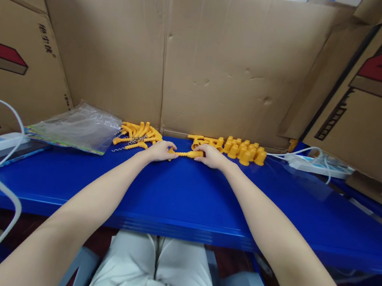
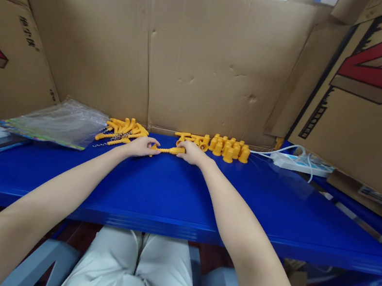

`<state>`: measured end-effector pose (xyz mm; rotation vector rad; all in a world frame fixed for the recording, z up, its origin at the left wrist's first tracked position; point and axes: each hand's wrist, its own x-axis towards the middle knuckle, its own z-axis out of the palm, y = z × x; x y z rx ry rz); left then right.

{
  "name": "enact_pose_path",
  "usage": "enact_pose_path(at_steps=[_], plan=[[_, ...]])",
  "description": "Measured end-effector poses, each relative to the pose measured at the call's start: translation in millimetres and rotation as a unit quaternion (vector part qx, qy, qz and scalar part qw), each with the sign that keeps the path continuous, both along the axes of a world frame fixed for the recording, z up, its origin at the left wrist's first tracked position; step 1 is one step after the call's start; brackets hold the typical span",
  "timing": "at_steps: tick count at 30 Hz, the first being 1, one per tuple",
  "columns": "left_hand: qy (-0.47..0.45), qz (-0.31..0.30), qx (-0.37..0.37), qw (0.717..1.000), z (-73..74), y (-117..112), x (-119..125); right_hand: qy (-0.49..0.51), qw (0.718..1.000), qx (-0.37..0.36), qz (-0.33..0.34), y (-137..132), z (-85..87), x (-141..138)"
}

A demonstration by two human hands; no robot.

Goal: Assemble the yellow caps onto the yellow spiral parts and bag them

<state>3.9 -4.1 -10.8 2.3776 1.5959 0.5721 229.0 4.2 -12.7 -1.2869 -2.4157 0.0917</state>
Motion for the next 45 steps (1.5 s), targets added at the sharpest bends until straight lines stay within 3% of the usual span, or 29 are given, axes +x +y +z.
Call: enact_pose_path(at_steps=[7, 16, 20, 25, 30, 40, 45], plan=[[-0.002, 0.023, 0.015, 1.0, 1.6, -1.5, 3.1, 0.074, 0.997, -0.021, -0.003, -4.9, 2.9, 1.1], [0.089, 0.018, 0.048, 0.995, 7.8, -6.7, 0.7, 0.061, 0.997, -0.007, 0.054, 0.8, 0.0, -5.6], [0.107, 0.034, 0.05, 0.992, 7.5, -4.8, 0.6, 0.137, 0.987, -0.077, 0.022, 5.7, -4.0, -2.4], [0.096, 0.024, 0.035, 0.995, 5.4, -2.4, -1.4, 0.272, 0.938, -0.211, 0.041, 7.4, -2.6, 7.5], [0.086, 0.02, 0.048, 0.995, 5.4, -2.8, -3.3, 0.273, 0.908, -0.317, 0.033, -4.9, 7.9, 10.3], [0.038, -0.005, 0.051, 0.998, 1.4, 0.3, -4.0, 0.232, 0.898, -0.366, -0.071, -12.9, 14.7, 0.6], [0.019, -0.01, 0.033, 0.999, 0.3, 1.4, -5.2, 0.28, 0.885, -0.372, -0.009, -17.0, 16.8, 8.9]])
